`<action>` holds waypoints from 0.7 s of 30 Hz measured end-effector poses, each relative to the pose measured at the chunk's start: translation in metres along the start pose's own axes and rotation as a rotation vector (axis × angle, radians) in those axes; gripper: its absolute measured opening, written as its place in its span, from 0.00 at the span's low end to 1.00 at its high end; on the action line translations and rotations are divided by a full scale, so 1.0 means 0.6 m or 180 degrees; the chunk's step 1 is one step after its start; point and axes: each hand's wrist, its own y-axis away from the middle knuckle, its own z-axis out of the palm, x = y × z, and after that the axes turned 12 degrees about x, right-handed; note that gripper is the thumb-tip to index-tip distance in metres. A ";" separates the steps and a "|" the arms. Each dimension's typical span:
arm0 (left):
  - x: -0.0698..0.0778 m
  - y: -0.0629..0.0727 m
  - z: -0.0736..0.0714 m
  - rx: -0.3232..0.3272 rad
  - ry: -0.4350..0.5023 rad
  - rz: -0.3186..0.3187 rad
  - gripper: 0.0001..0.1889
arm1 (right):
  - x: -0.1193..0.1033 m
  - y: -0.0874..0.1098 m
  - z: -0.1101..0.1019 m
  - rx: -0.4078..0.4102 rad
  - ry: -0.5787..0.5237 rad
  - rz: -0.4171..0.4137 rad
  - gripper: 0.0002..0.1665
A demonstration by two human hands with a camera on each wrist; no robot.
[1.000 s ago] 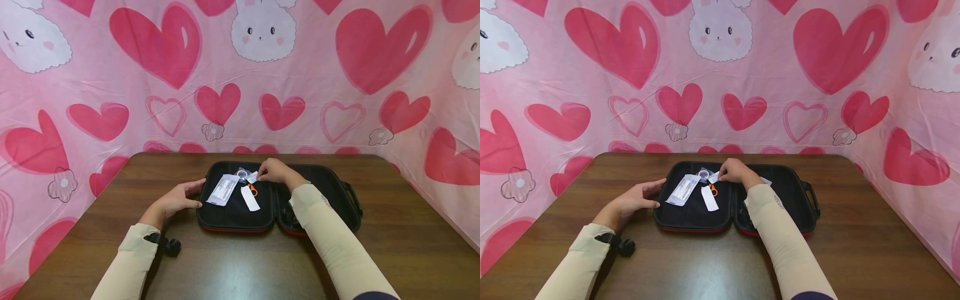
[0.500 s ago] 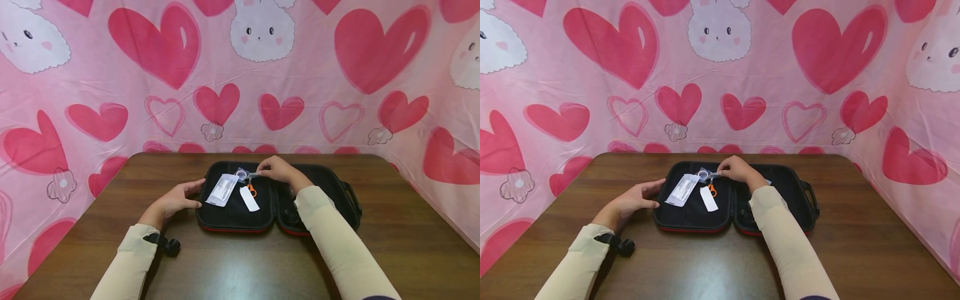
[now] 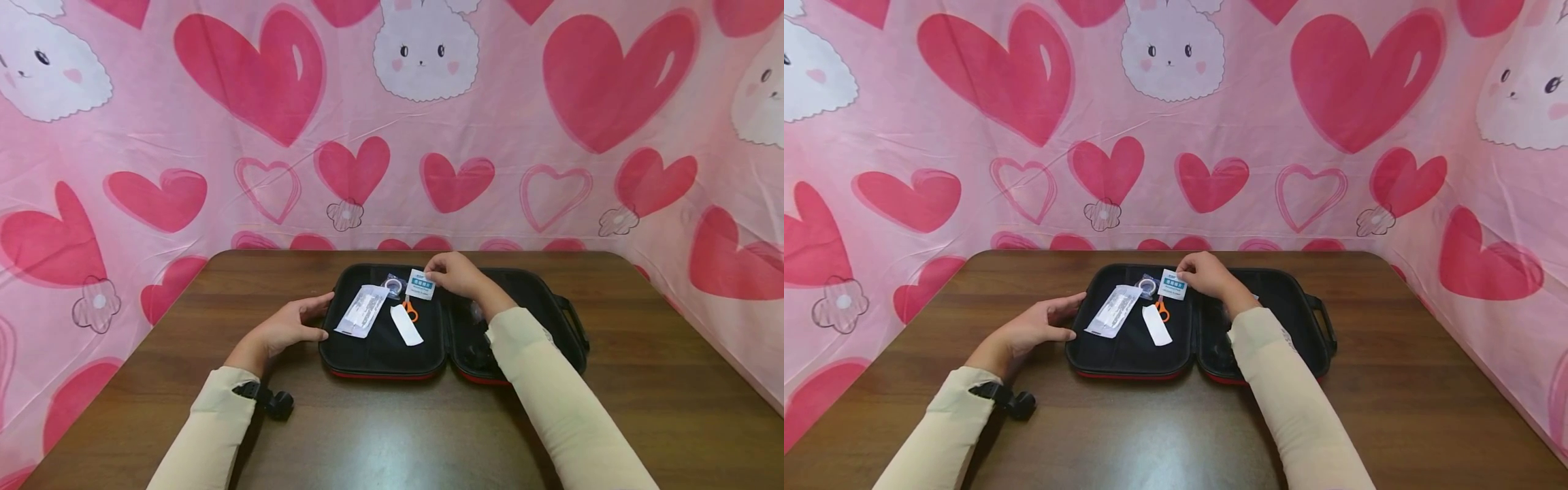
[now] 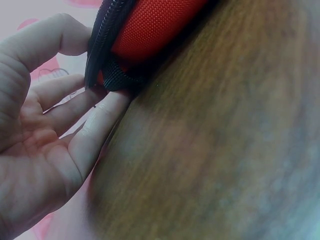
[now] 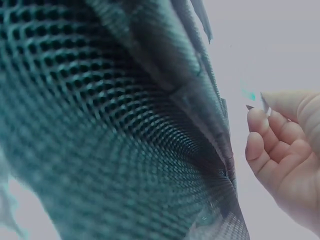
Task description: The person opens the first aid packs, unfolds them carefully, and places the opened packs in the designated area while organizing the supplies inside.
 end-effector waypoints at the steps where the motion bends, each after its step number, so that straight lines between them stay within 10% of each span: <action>1: 0.000 0.000 0.000 0.0004 0.0005 0.0000 0.44 | 0.001 0.001 -0.001 0.0016 -0.0006 0.0003 0.08; 21: 0.001 0.000 0.001 0.0015 -0.0026 -0.0010 0.44 | -0.003 0.031 -0.032 0.0259 -0.0419 0.0068 0.08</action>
